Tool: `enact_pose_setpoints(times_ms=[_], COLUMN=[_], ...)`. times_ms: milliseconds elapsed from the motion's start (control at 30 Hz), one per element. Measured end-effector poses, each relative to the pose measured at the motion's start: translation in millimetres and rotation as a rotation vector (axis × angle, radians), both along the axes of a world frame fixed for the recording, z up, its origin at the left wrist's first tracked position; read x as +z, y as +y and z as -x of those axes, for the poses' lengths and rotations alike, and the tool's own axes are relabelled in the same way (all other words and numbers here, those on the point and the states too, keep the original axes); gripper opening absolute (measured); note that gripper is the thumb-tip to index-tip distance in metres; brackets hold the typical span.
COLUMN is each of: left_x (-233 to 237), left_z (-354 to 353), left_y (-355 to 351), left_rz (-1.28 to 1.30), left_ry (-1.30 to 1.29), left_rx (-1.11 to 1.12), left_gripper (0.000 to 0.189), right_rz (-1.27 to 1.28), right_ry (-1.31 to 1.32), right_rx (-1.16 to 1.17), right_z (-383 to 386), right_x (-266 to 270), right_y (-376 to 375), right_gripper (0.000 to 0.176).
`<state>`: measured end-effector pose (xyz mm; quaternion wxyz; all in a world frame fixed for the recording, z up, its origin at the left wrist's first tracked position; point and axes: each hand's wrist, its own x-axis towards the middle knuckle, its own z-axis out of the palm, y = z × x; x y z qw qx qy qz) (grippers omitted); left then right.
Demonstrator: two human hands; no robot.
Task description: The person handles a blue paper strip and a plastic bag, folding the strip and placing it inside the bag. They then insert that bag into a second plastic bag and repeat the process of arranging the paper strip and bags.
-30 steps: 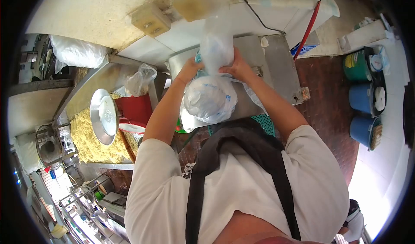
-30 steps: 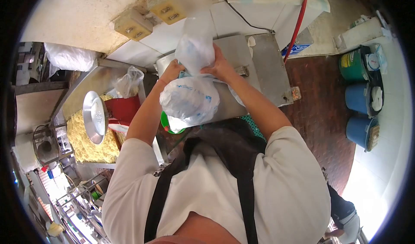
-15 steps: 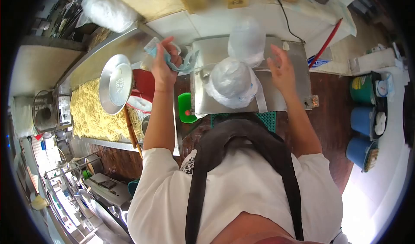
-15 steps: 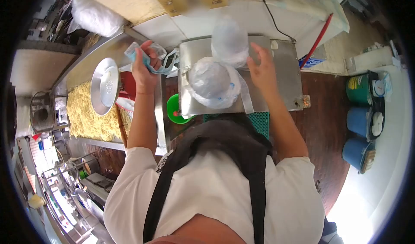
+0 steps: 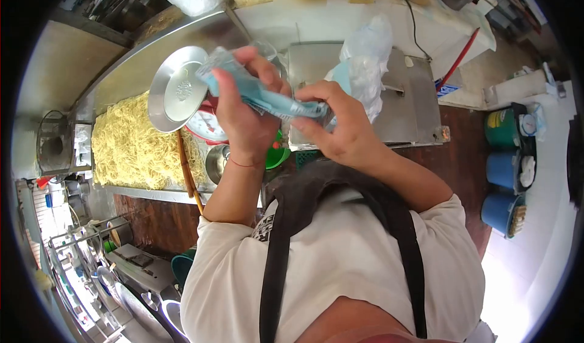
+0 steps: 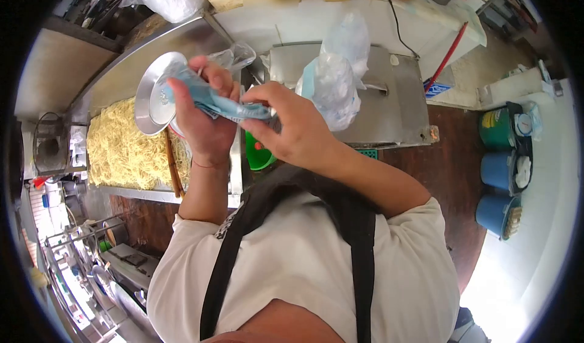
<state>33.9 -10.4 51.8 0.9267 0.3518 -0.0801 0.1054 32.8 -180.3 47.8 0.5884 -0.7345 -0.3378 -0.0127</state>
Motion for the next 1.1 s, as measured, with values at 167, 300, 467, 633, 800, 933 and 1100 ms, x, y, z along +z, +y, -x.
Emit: enact_pose_setpoints(times_ms=[167, 300, 467, 633, 800, 933, 1100], left_x=[-40, -46, -55, -67, -63, -51, -48], left_z=[14, 30, 39, 49, 53, 56, 56], left_y=[6, -7, -25, -49, -77, -106, -150], left_rz=[-0.008, -0.136, -0.174, -0.425, -0.361, -0.236, -0.25], left_ry=[0.179, 0.168, 0.262, 0.298, 0.392, 0.385, 0.35], left_rx=[-0.148, -0.454, -0.429, -0.38, -0.378, -0.4, -0.342], left_gripper=[0.046, 0.064, 0.063, 0.049, 0.039, 0.041, 0.047], right_rz=[-0.243, -0.161, 0.028, 0.218, 0.277, 0.255, 0.158], right_ry=[0.417, 0.503, 0.094, 0.0, 0.25, -0.024, 0.082], right_rx=[-0.167, -0.298, -0.487, -0.44, -0.274, -0.224, -0.086], right_z=[28, 47, 63, 68, 66, 53, 37], right_x=[-26, -34, -40, -44, -36, -49, -54], right_y=[4, -16, -36, -56, -97, -144, -198], right_gripper=[0.031, 0.033, 0.035, 0.032, 0.031, 0.027, 0.02])
